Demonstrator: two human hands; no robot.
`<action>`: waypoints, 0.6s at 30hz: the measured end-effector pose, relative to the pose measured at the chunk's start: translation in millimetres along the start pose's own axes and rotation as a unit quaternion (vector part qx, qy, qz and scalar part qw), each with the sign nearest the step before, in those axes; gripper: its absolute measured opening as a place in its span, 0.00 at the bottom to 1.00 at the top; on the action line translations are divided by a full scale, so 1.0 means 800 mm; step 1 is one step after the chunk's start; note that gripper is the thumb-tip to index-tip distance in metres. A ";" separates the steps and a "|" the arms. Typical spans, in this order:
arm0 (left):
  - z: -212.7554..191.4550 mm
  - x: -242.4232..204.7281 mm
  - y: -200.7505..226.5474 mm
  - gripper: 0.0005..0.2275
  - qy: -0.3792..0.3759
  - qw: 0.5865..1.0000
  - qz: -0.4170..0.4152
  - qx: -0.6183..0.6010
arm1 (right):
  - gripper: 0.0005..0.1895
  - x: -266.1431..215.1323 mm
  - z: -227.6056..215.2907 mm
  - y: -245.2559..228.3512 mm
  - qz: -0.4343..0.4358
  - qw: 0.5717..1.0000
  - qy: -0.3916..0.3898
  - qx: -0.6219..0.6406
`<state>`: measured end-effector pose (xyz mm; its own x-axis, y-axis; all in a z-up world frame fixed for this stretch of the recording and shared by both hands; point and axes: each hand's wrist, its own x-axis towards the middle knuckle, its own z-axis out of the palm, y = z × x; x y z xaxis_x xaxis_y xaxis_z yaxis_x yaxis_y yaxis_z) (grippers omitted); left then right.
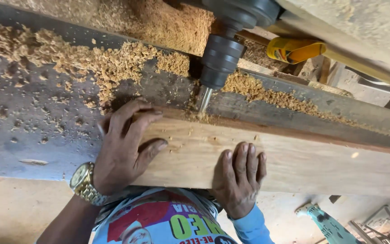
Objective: The recorder is using a drill press to bore several holes into a long piece of timber.
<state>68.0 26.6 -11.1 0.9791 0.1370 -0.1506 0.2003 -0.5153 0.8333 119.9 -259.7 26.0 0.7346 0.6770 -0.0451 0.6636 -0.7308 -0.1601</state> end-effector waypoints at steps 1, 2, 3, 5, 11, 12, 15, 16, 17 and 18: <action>0.001 -0.002 0.000 0.23 0.000 1.000 -0.007 0.013 | 0.29 -0.002 0.003 -0.001 -0.004 1.000 0.010 -0.013; 0.002 -0.005 0.001 0.24 -0.002 1.000 -0.015 0.024 | 0.28 -0.005 0.004 -0.002 -0.007 0.999 0.019 -0.026; 0.004 -0.009 -0.001 0.24 -0.006 1.000 -0.018 0.022 | 0.28 -0.009 0.005 -0.003 -0.006 1.000 0.013 -0.026; 0.008 -0.013 -0.004 0.24 0.000 1.000 -0.021 -0.023 | 0.28 -0.012 0.008 -0.003 -0.003 1.000 0.017 -0.021; 0.013 -0.030 -0.009 0.26 -0.007 0.999 -0.030 -0.040 | 0.27 -0.030 0.013 -0.008 0.007 1.000 -0.002 -0.011; 0.013 -0.031 -0.010 0.26 -0.007 0.999 -0.034 -0.040 | 0.27 -0.031 0.014 -0.008 0.006 1.000 -0.006 -0.009; 0.011 -0.026 -0.012 0.26 -0.011 0.998 -0.025 -0.052 | 0.26 -0.028 0.018 -0.004 -0.004 1.000 0.003 -0.012; 0.009 -0.023 -0.010 0.26 -0.010 0.999 -0.024 -0.034 | 0.25 -0.028 0.018 -0.004 -0.009 1.000 0.008 -0.020; 0.008 -0.022 -0.008 0.26 -0.008 1.000 -0.023 -0.016 | 0.25 -0.029 0.019 -0.004 -0.014 0.999 0.013 -0.028; 0.008 -0.019 -0.011 0.26 -0.010 0.999 -0.027 -0.016 | 0.25 -0.024 0.019 -0.004 -0.013 1.000 0.010 -0.025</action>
<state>52.0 23.8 -19.0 0.9674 0.1466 -0.2066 0.2522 -0.4806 0.8399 101.8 -269.3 12.7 0.7188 0.6949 -0.0221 0.6889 -0.7162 -0.1114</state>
